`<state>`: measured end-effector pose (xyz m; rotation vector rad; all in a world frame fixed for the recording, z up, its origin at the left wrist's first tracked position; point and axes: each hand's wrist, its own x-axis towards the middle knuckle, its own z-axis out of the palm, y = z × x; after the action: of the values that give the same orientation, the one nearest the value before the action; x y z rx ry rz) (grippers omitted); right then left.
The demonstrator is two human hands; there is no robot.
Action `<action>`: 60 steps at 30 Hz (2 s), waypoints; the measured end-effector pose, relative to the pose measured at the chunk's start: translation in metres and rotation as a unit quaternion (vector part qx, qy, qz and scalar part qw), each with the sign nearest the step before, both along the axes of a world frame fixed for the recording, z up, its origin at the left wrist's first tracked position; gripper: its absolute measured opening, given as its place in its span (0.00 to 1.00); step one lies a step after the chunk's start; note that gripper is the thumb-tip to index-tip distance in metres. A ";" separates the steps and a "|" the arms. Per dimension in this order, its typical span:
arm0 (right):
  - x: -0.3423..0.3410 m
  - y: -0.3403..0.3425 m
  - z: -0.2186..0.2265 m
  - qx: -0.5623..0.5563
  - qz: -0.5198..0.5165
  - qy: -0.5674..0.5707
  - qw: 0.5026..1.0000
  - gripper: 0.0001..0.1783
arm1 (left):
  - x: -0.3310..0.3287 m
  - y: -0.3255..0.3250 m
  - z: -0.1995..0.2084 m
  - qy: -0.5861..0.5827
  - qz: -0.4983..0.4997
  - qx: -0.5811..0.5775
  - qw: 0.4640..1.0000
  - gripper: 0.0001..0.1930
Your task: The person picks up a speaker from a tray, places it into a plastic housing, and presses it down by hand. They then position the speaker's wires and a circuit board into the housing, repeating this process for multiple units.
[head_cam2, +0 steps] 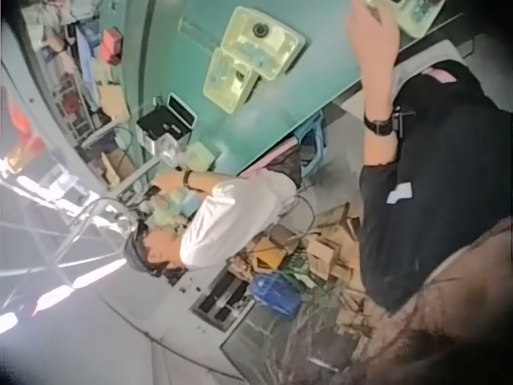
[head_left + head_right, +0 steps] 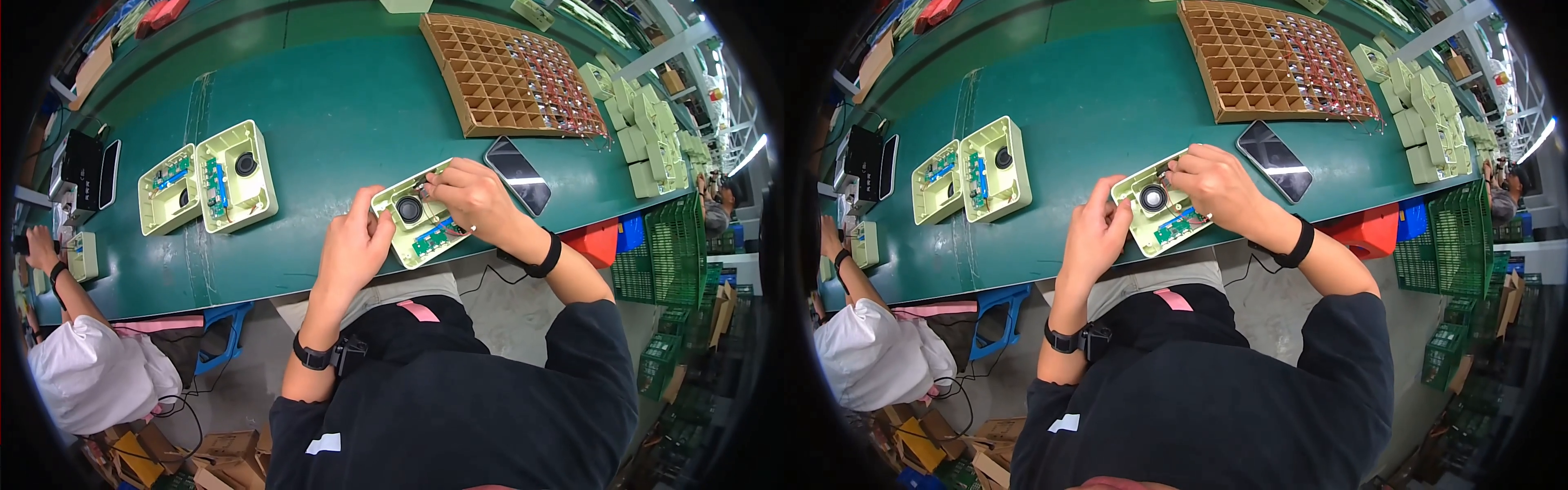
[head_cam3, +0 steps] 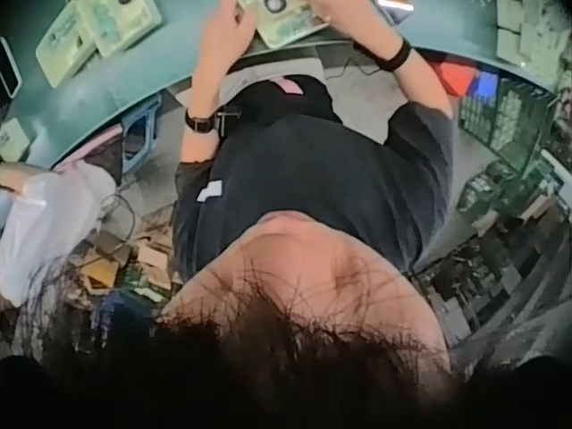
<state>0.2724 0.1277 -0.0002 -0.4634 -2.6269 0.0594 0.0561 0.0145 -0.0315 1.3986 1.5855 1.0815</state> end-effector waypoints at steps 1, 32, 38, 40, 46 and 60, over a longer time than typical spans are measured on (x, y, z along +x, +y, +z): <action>0.001 -0.001 0.000 -0.012 -0.001 0.002 1.000 0.11 | 0.000 0.000 0.001 0.017 -0.005 0.004 1.000 0.16; -0.028 -0.020 0.025 -0.234 0.130 -0.023 0.963 0.11 | 0.000 -0.035 0.029 0.131 0.022 0.324 0.937 0.13; -0.030 -0.025 0.021 -0.285 0.116 0.042 0.951 0.11 | -0.002 -0.030 0.016 0.131 0.023 0.333 0.934 0.09; -0.028 -0.024 0.018 -0.267 0.110 0.049 0.956 0.12 | -0.001 -0.032 0.017 0.106 0.021 0.315 0.943 0.09; -0.026 -0.033 0.025 -0.153 0.065 0.001 0.986 0.13 | 0.013 -0.037 0.026 0.089 0.049 0.253 0.962 0.09; -0.017 -0.028 0.010 -0.296 0.166 0.125 0.932 0.13 | -0.003 -0.036 0.007 0.010 -0.055 0.245 0.968 0.04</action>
<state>0.2554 0.0999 0.0096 -0.1746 -2.3661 0.9734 0.0530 -0.0219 -0.0250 1.7980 1.2805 1.4583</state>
